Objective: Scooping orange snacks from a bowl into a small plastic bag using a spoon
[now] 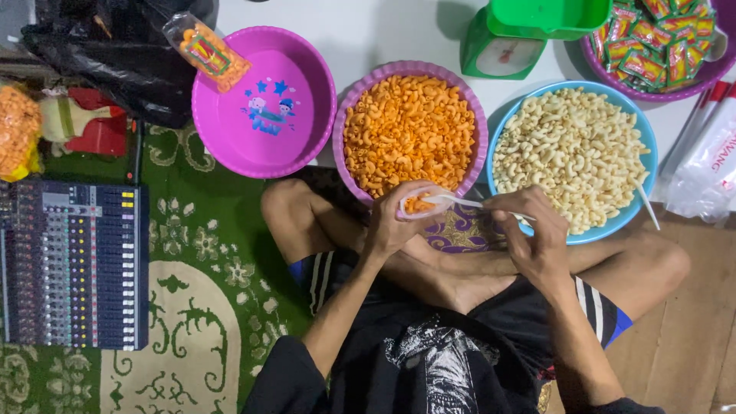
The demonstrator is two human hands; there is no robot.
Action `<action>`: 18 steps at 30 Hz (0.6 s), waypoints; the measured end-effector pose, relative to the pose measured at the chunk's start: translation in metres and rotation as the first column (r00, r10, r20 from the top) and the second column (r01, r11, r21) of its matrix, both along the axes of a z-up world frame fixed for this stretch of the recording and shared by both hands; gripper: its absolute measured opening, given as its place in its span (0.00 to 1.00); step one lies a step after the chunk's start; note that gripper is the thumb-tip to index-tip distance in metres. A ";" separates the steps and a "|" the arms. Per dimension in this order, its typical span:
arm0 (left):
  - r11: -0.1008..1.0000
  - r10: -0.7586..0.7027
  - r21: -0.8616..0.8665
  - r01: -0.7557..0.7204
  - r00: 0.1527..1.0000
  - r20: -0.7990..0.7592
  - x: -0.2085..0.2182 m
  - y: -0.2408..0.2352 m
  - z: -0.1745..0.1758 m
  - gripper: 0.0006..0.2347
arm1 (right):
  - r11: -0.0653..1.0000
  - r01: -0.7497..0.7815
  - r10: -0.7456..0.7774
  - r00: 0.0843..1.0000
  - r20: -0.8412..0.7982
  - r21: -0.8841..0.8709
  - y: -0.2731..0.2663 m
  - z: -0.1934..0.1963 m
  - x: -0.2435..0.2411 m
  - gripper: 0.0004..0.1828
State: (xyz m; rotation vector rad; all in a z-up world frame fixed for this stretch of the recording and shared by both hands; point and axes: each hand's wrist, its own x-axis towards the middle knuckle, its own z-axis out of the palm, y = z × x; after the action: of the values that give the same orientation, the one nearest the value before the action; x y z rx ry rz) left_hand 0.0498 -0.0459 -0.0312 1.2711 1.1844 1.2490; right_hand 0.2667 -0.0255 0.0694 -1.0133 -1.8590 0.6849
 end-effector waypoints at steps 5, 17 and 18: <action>1.000 0.008 0.030 -0.007 0.999 -0.032 0.003 -0.001 -0.003 0.23 | 1.000 0.018 -0.018 1.000 0.008 0.017 0.001 -0.001 0.003 0.04; 0.998 0.013 0.068 -0.004 0.991 -0.135 0.011 0.001 -0.007 0.24 | 0.998 0.053 -0.053 0.999 -0.002 0.042 -0.012 -0.007 0.017 0.04; 0.997 0.019 0.072 -0.010 0.991 -0.135 0.011 0.002 -0.010 0.23 | 0.996 0.081 -0.081 0.997 -0.017 0.038 -0.013 -0.008 0.016 0.05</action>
State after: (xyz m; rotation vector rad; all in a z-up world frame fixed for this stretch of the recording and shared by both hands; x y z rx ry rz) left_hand 0.0607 -0.0436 -0.0410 1.4210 1.2568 1.2408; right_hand 0.2824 -0.0385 0.0614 -1.0497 -1.8008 0.6054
